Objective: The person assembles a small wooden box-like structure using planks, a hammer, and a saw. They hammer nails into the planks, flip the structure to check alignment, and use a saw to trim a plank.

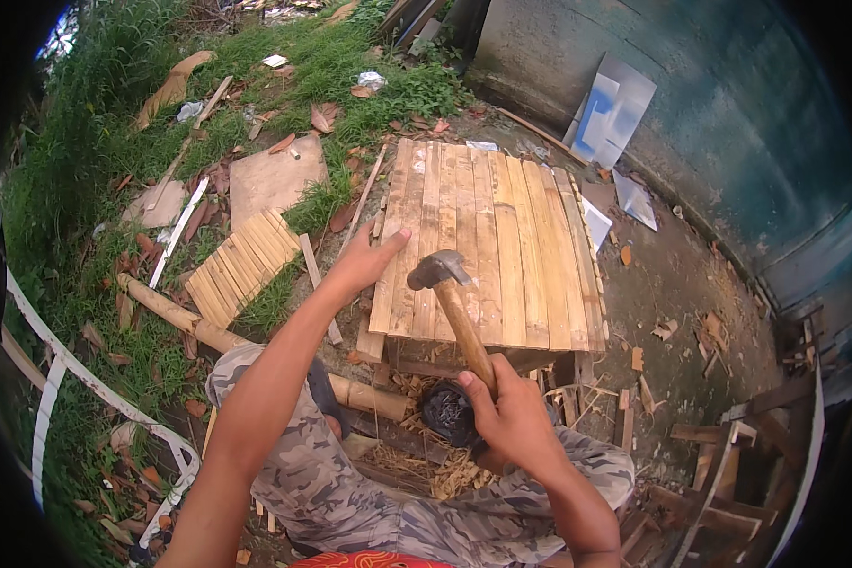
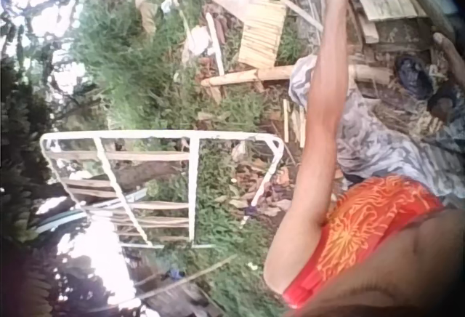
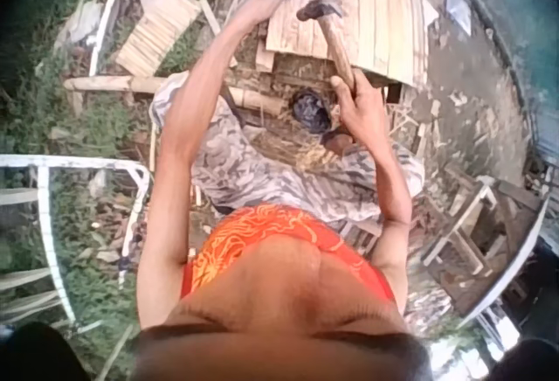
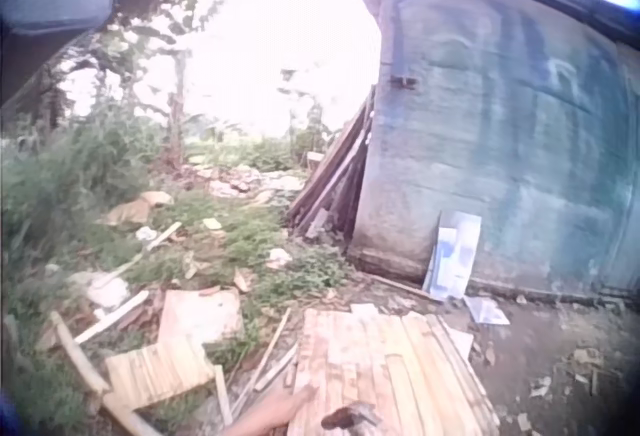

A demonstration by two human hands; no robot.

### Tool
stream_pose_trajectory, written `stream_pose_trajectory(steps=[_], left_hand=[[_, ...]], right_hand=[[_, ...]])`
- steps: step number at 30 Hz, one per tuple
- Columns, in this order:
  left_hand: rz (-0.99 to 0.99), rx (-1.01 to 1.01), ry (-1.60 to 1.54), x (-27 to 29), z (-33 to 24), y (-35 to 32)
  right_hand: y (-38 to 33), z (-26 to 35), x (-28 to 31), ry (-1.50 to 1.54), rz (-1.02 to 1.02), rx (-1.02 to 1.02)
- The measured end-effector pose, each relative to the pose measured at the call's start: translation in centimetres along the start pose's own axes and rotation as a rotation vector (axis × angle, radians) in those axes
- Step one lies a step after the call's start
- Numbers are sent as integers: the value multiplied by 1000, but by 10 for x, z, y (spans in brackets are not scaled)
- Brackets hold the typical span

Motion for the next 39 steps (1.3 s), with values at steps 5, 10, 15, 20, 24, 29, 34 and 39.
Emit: stream_pose_trajectory(steps=[5, 10, 15, 20, 24, 29, 34, 39], left_hand=[[-18, -100, 146, 11, -3, -15], [-68, -385, 295, 33, -20, -70], [-57, -577, 154, -4, -29, -137], [637, -663, 377, -84, 27, -174], [929, -268, 613, -128, 127, -154], [861, -71, 739, -179, 244, -121], [714, 93, 707, -220, 306, -130], [648, 67, 821, -236, 331, -151]], right_hand=[[-6, -63, 9, 47, -208, -114], [-11, -129, 12, 171, -450, -303], [-24, -153, 28, 544, -441, -439], [-27, -159, 41, 467, -433, -467], [-27, -169, 38, 457, -368, -516], [-19, -178, 34, 219, -405, -505], [-16, -177, 33, 256, -355, -586], [-7, -179, 35, 270, -326, -595]])
Point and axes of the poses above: each hand's wrist, its own y-axis towards the middle knuckle, its own x-axis out of the back of the hand, z = x × y, the point moved 1 cm from there along y, towards the middle knuckle, and after that the axes turned 15 degrees about -y, right-handed, at the moved point
